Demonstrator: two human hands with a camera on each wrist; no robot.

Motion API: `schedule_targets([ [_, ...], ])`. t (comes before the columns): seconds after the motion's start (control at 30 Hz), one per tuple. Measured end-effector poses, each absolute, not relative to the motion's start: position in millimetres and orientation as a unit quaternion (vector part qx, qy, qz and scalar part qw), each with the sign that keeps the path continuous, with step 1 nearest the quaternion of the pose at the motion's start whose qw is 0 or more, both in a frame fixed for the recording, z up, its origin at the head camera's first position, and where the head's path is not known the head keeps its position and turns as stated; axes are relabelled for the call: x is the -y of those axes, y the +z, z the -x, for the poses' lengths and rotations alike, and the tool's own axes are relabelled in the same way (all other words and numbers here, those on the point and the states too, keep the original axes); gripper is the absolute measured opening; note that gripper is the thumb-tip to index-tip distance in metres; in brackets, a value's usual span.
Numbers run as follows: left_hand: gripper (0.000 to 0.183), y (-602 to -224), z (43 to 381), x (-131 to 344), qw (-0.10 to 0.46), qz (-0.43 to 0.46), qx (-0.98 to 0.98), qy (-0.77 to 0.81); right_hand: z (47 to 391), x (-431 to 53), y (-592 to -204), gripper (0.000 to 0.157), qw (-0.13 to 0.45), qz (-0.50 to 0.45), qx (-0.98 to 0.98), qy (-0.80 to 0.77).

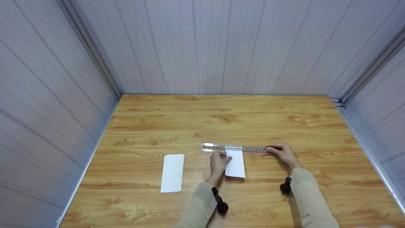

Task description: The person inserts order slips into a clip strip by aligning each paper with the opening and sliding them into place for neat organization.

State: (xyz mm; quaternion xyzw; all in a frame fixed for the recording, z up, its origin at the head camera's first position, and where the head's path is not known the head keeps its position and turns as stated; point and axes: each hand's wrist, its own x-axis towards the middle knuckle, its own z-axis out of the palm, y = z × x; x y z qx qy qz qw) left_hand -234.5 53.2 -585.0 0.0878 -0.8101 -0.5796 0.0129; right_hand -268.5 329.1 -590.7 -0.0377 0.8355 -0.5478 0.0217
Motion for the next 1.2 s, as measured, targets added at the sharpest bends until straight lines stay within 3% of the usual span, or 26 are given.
schedule_targets([
  [0.9, 0.012, -584.0, 232.2, -63.6, 0.025, -0.081, 0.809, -0.581, 269.2, -330.2, -592.7, 0.030, 0.009, 0.050, -0.844, -0.534],
  [1.2, 0.011, -584.8, 234.8, -70.5, 0.001, -0.090, 0.810, -0.579, 269.7, -331.3, -594.0, 0.029, 0.010, 0.059, -0.837, -0.543],
])
